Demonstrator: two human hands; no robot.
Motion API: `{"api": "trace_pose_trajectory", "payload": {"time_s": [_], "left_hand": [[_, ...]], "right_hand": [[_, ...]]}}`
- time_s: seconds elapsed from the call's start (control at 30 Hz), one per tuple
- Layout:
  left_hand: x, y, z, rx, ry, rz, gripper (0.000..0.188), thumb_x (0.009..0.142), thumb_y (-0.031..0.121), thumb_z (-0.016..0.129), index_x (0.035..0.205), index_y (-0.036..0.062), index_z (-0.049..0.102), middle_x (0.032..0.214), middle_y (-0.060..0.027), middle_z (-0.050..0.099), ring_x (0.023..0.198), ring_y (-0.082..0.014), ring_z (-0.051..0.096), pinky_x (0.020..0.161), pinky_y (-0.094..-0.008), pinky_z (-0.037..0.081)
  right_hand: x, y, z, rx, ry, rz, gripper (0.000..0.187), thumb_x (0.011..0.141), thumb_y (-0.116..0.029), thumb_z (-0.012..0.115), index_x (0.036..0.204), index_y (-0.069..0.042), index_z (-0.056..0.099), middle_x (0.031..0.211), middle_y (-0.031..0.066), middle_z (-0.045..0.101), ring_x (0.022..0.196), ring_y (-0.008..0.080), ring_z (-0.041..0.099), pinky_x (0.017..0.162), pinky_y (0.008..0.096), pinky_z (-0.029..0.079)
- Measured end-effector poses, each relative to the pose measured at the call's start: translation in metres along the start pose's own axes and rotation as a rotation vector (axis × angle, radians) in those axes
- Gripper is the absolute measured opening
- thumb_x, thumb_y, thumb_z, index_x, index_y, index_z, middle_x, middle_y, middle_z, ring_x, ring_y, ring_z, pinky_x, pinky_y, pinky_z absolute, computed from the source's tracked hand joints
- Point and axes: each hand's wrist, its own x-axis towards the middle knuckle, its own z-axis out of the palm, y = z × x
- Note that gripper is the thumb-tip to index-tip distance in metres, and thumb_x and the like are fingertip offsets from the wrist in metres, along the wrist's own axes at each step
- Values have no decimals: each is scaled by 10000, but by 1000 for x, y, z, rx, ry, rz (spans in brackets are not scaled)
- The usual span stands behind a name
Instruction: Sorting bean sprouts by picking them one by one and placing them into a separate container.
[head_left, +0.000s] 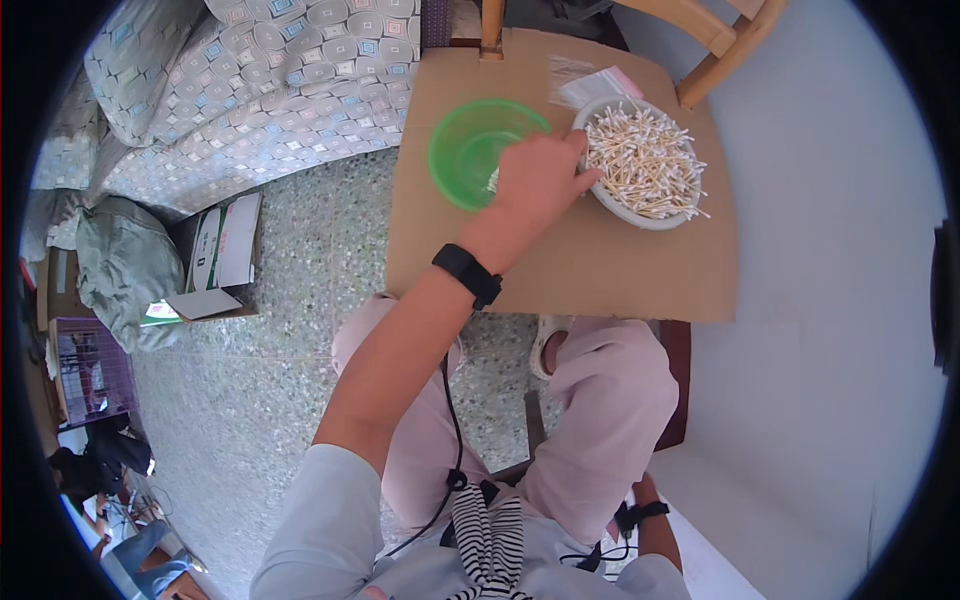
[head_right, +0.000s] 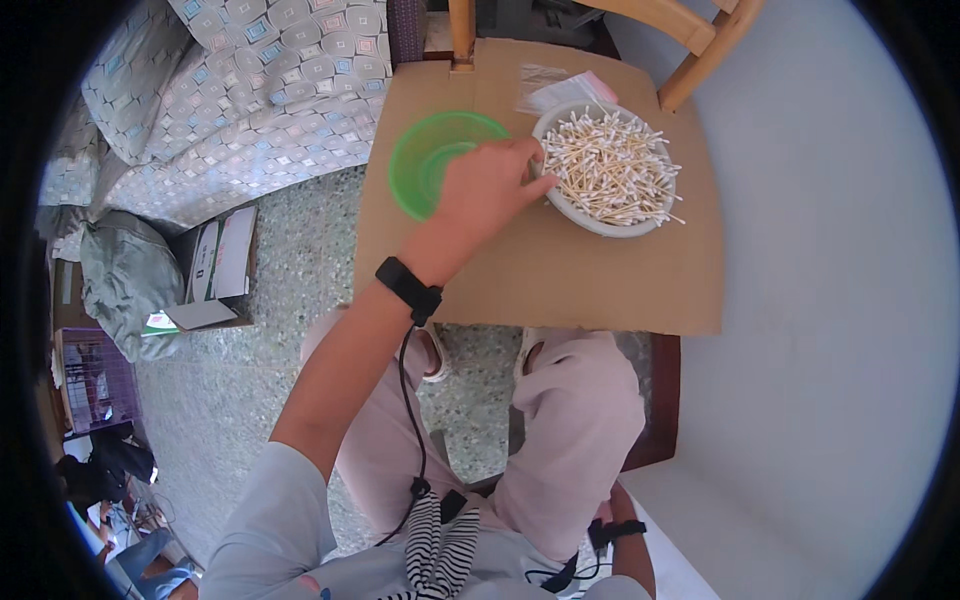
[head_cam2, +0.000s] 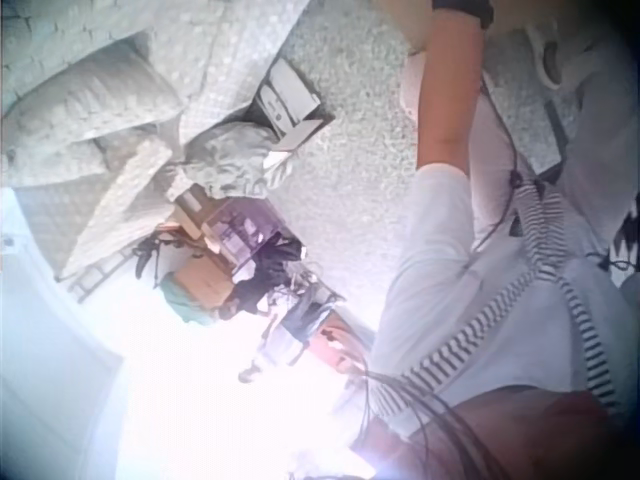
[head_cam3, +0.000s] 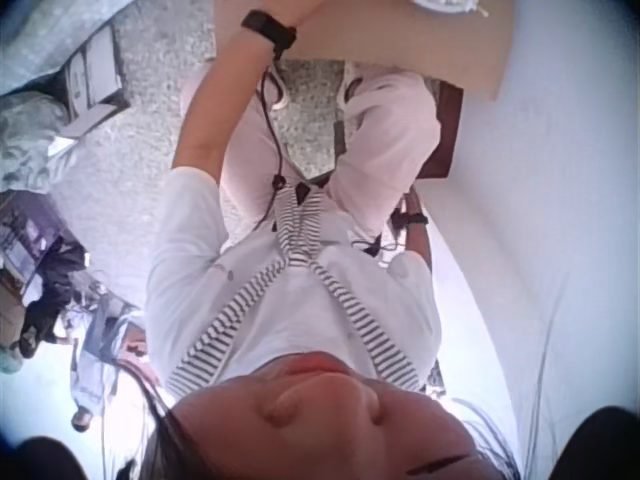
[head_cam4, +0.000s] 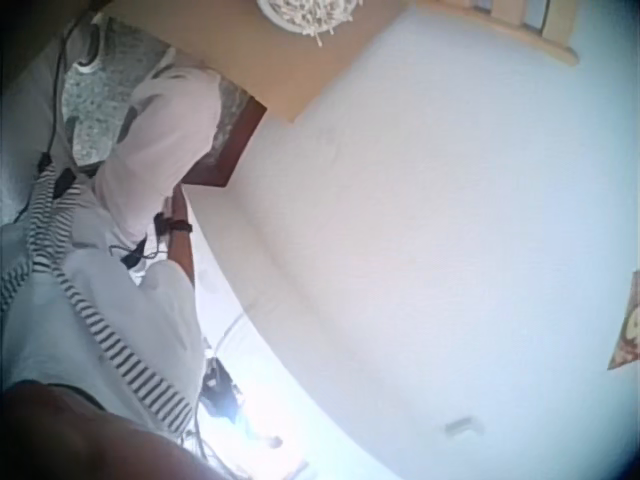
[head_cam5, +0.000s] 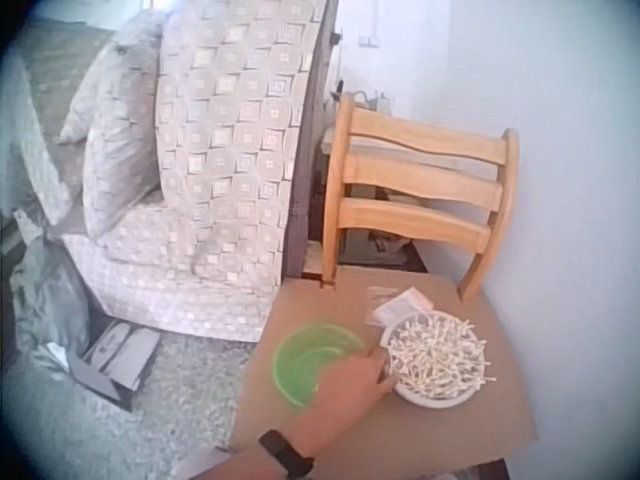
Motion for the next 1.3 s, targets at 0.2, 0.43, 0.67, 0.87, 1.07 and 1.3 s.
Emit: {"api": "trace_pose_trajectory", "payload": {"time_s": [0.2, 0.43, 0.67, 0.87, 1.07, 1.3], "left_hand": [[-4, -2, 8, 19, 60, -36, 272, 890, 356, 646, 860, 88, 679, 712, -131, 676, 675, -335, 671, 620, -446, 528], [7, 1, 6, 65, 60, -121, 326, 885, 394, 630, 827, 77, 676, 739, -152, 682, 695, -353, 675, 610, -466, 528], [10, 2, 16, 73, 99, -98, 292, 887, 362, 623, 865, 76, 677, 749, -151, 680, 722, -359, 673, 621, -466, 524], [-19, -1, -32, -147, 166, 13, 228, 900, 288, 653, 888, 60, 668, 760, -106, 674, 677, -282, 660, 619, -389, 500], [-43, -2, -63, -227, 65, 52, 225, 859, 252, 732, 896, 49, 644, 770, -74, 657, 657, -197, 615, 611, -322, 474], [-48, -2, -69, -430, 123, 10, 234, 847, 254, 753, 896, 48, 652, 776, -29, 658, 701, -147, 612, 648, -295, 473]], "right_hand": [[55, -133, -84, 271, 179, -203, 374, 1038, -349, 455, 1162, -52, 644, 970, 19, 632, 897, 109, 531, 803, 263, 427], [110, -347, -86, 396, 141, -709, 315, 1006, -253, 547, 1197, -20, 639, 1002, 38, 668, 976, 127, 600, 873, 265, 452], [159, -357, -24, 258, 93, -772, 269, 940, -211, 635, 1121, -15, 668, 949, 44, 686, 847, 122, 633, 799, 270, 485], [138, -365, -18, 369, 188, -631, 281, 925, -216, 650, 1135, -31, 673, 932, 57, 691, 789, 120, 632, 737, 266, 499], [128, -378, -21, 594, -14, -726, 292, 941, -182, 642, 1191, -33, 650, 949, 44, 676, 828, 105, 614, 740, 256, 495], [107, -390, -19, 671, 58, -772, 239, 922, -112, 669, 1132, 2, 666, 921, 29, 659, 822, 93, 599, 733, 233, 483]]}}
